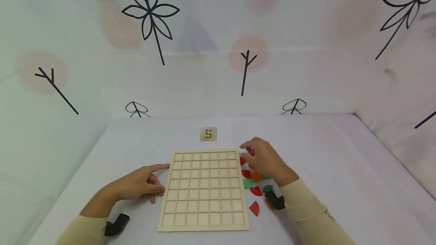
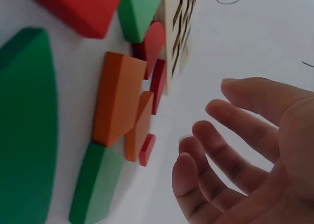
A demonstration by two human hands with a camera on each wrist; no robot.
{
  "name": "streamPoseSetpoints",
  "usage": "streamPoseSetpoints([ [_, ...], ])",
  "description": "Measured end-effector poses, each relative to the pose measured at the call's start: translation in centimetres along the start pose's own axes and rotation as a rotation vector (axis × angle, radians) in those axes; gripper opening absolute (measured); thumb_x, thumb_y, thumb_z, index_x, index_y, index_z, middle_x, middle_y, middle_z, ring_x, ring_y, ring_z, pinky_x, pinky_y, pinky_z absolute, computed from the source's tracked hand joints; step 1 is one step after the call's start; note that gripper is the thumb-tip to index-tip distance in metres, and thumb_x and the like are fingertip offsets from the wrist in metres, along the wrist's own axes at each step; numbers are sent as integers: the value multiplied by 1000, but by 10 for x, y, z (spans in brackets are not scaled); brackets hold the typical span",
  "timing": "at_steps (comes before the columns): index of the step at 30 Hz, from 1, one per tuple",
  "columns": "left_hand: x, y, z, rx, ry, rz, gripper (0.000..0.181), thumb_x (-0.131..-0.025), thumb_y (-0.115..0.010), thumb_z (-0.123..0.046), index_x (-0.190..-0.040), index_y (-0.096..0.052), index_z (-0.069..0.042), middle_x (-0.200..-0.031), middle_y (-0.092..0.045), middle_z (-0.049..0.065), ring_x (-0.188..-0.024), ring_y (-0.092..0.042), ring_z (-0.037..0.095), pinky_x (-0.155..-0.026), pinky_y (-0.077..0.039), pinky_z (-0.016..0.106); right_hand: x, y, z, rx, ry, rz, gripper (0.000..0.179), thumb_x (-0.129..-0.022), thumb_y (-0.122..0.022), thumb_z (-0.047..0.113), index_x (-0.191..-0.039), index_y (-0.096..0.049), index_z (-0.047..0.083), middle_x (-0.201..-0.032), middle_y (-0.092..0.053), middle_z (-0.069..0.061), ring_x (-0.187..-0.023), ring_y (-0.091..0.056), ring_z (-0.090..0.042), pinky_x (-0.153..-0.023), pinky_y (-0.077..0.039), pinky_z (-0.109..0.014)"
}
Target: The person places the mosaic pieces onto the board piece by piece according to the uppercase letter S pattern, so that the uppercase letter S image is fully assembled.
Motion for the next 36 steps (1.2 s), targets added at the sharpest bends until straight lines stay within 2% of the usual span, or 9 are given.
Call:
streamPoseSetpoints([
  [5,3,5,6,60,-2,10,81,-93,-72,-23,-159,-26,-12,-89,-75,6,-72,-73,24,-59,-57,33,-6,-3,-3,8,35,76,26,-94,-66,11,-117,-72,2,-102,-65,-7,-80,-52,-16,-63,-49,-23],
  [11,6,6,7,91,12,0,83,-92,-73,-23,-159,-25,-12,-89,-75,7,-72,-72,24,-62,-58,34,-11,-5,-3,22,49,132,28,-91,-71,9,-117,-72,1,-94,-62,-4,-78,-51,-14,-62,-47,-22],
  [18,8,3,10,126,33,4,82,-93,-73,-22,-159,-25,-13,-88,-74,8,-70,-72,23,-62,-57,32,-10,-10,-5,17,25,183,28,-91,-72,11,-118,-72,1,-93,-60,-2,-77,-51,-14,-63,-47,-23],
  [26,4,2,10,141,-9,22,80,-94,-70,-19,-159,-25,-11,-88,-74,10,-71,-72,25,-63,-58,32,-5,-10,-8,78,52,183,27,-90,-74,12,-116,-73,2,-92,-60,-4,-80,-53,-14,-69,-50,-25],
  [30,2,2,10,140,0,32,81,-94,-71,-20,-159,-24,-11,-88,-74,10,-71,-73,24,-63,-59,32,-4,-11,-10,79,39,193,26,-90,-73,12,-115,-74,2,-94,-61,-4,-83,-56,-15,-74,-54,-29],
  [36,-2,2,8,127,5,29,80,-94,-72,-23,-159,-26,-13,-88,-74,9,-70,-73,24,-63,-58,32,-1,-13,-13,103,41,163,21,-90,-74,11,-110,-73,5,-96,-62,-3,-88,-60,-15,-77,-57,-33],
])
Point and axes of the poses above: each hand's wrist, its own x-axis away from the middle knuckle, its own y-axis out of the back of the hand, z = x × y, the point moved 2 cm from there along -x, towards the middle knuckle
